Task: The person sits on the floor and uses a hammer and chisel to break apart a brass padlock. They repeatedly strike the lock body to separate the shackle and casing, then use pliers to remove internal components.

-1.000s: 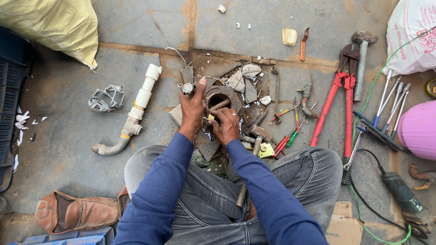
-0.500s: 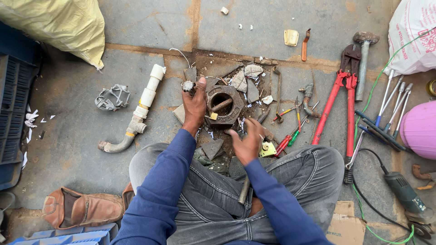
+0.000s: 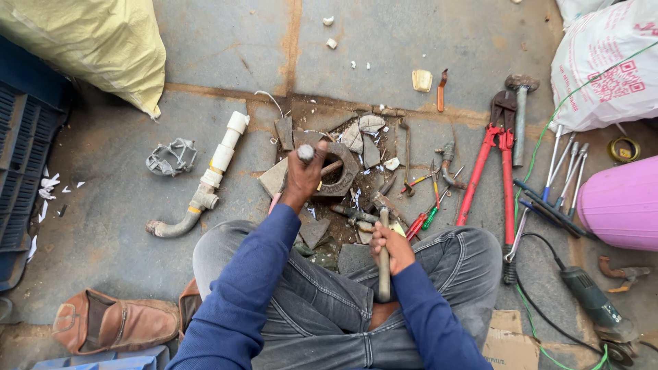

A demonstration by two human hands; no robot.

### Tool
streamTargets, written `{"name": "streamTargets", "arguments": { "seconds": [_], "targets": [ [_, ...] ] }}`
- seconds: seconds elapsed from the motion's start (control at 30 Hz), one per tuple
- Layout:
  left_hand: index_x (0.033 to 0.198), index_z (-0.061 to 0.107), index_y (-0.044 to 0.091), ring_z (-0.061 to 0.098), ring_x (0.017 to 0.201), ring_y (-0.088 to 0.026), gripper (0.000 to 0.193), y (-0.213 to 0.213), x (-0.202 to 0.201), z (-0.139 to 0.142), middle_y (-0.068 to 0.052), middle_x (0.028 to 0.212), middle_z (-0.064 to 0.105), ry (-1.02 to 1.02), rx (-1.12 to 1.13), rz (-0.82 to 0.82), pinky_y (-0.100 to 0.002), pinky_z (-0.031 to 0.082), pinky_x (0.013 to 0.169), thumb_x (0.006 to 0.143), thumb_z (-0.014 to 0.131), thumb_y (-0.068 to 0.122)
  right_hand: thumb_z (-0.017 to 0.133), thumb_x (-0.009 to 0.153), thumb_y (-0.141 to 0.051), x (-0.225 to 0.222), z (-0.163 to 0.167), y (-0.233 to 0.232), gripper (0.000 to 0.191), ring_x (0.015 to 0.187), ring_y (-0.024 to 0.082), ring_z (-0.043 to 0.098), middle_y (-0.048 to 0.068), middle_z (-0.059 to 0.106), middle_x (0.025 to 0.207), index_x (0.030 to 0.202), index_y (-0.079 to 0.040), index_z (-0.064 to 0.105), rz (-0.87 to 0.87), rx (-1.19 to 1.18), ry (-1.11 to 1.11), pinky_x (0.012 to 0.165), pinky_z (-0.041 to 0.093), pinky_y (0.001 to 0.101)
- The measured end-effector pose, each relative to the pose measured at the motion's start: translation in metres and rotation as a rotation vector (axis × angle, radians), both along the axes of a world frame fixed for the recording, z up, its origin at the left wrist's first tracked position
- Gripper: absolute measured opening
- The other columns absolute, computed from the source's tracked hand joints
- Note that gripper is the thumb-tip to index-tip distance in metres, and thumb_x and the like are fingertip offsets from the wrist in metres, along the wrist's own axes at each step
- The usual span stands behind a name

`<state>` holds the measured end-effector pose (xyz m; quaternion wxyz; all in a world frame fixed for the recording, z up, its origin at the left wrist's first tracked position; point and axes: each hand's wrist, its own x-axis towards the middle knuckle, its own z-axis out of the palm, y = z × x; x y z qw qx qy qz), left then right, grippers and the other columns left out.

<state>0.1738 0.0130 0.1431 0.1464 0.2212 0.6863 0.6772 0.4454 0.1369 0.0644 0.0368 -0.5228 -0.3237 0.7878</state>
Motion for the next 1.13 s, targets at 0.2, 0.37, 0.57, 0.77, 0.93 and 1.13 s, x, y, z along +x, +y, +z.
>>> {"name": "streamTargets", "arguments": {
  "seconds": [0.2, 0.37, 0.57, 0.77, 0.93, 1.13],
  "targets": [
    [0.065, 0.063, 0.006, 0.052, 0.049, -0.013, 0.049, 0.022, 0.021, -0.002, -0.001, 0.056, 0.057, 0.355, -0.109, 0.012, -0.037, 0.041, 0.047, 0.102, 0.067, 0.038, 0.063, 0.095, -0.021, -0.010, 0.153, -0.027, 0.027, 0.053, 0.007, 0.047, -0.001, 0.054, 0.073, 0.118, -0.009, 0.059, 0.221, 0.834, 0.207, 0.045, 0.039, 0.0238],
    [0.060, 0.062, 0.009, 0.053, 0.047, -0.011, 0.044, 0.026, 0.014, 0.001, -0.002, 0.054, 0.060, 0.170, -0.158, 0.003, -0.033, 0.043, 0.044, 0.093, 0.078, 0.035, 0.056, 0.110, -0.036, -0.025, 0.283, -0.014, 0.037, 0.062, 0.007, 0.045, 0.001, 0.053, 0.078, 0.129, -0.006, 0.047, 0.277, 1.098, 0.630, 0.056, 0.038, 0.0231],
    [0.067, 0.067, 0.009, 0.058, 0.049, -0.010, 0.034, 0.024, 0.008, -0.009, -0.004, 0.058, 0.065, 0.146, -0.214, 0.003, -0.032, 0.048, 0.047, 0.091, 0.079, 0.030, 0.051, 0.109, -0.043, -0.049, 0.294, -0.026, 0.046, 0.060, 0.008, 0.042, 0.001, 0.051, 0.076, 0.127, -0.001, 0.053, 0.381, 1.041, 0.625, 0.052, 0.036, 0.0236],
    [0.086, 0.075, 0.006, 0.071, 0.059, -0.015, 0.008, 0.023, 0.015, -0.015, -0.010, 0.071, 0.074, 0.277, -0.142, -0.054, -0.033, 0.057, 0.055, 0.082, 0.069, 0.010, 0.047, 0.107, -0.039, -0.075, 0.246, -0.039, 0.040, 0.053, 0.006, 0.050, -0.004, 0.052, 0.061, 0.105, -0.002, 0.063, 0.772, 1.194, 0.201, 0.049, 0.037, 0.0251],
    [0.081, 0.074, 0.005, 0.074, 0.066, -0.024, 0.007, 0.022, 0.005, -0.005, -0.013, 0.076, 0.075, 0.337, -0.151, -0.043, -0.038, 0.059, 0.066, 0.080, 0.077, 0.012, 0.048, 0.105, -0.034, -0.048, 0.281, -0.034, 0.035, 0.057, 0.009, 0.046, 0.000, 0.052, 0.071, 0.106, -0.004, 0.066, 0.446, 0.854, 0.397, 0.047, 0.035, 0.0249],
    [0.092, 0.077, 0.009, 0.075, 0.075, -0.027, 0.015, 0.027, 0.010, -0.020, -0.014, 0.084, 0.077, 0.333, -0.232, -0.064, -0.041, 0.058, 0.082, 0.079, 0.075, 0.015, 0.061, 0.107, -0.046, -0.053, 0.317, -0.009, 0.036, 0.058, 0.010, 0.052, 0.005, 0.061, 0.084, 0.102, -0.010, 0.062, 0.054, 1.017, 1.056, 0.049, 0.039, 0.0263]
  ]
}}
